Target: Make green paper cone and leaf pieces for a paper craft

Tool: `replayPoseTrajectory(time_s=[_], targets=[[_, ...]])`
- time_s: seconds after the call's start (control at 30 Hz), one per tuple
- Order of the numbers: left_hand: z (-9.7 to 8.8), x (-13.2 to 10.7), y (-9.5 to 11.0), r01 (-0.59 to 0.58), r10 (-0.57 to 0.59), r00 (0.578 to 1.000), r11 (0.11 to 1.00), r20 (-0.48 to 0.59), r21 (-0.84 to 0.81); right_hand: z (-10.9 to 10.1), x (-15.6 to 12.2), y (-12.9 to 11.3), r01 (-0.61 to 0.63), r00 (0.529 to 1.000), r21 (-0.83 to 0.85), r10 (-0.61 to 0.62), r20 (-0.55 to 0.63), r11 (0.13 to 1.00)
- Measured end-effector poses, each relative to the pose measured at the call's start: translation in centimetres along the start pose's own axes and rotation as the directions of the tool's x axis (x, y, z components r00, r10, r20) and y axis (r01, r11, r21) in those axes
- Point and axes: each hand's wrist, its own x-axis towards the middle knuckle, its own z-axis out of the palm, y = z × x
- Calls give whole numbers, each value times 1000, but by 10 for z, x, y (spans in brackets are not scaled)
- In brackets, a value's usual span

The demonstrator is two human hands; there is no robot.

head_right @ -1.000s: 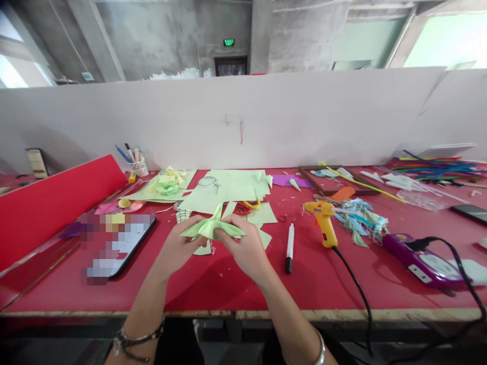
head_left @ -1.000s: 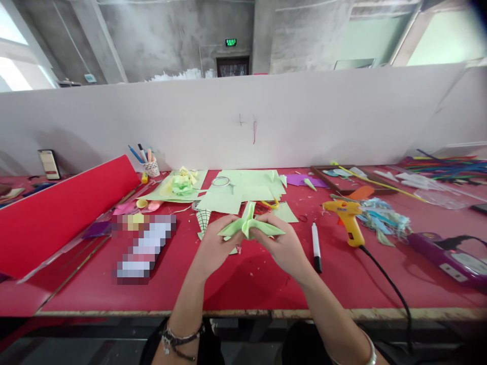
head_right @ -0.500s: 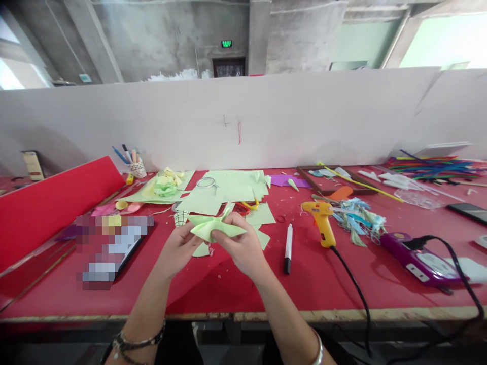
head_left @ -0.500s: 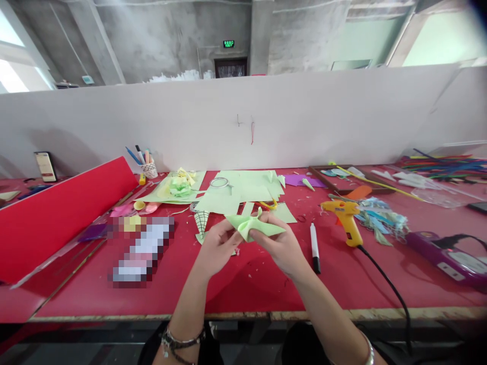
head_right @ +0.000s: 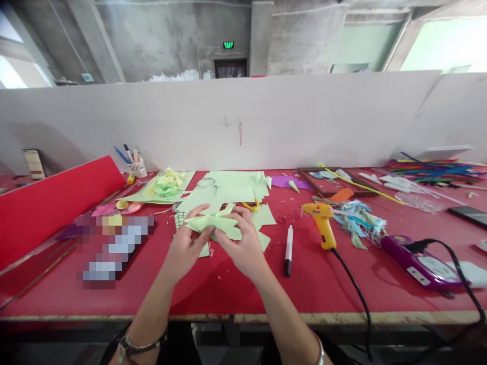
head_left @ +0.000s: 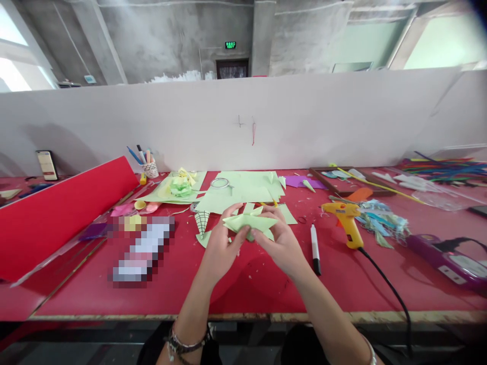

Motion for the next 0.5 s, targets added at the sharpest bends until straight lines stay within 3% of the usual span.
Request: replayPoseTrajectory(time_s=[0.23,0.37,0.5], targets=[[1,-1,-1,35,-35,999,999,5,18,-17,4,-1,-51,998,-60,49,-26,997],[2,-1,2,16,-17,1000,1000,17,24,-20,5,-3,15,998,-189,-25,-51,982],[2,-2,4,-44,45,999,999,-26,16,-19,5,-6,79,997,-214,-74,31,974]])
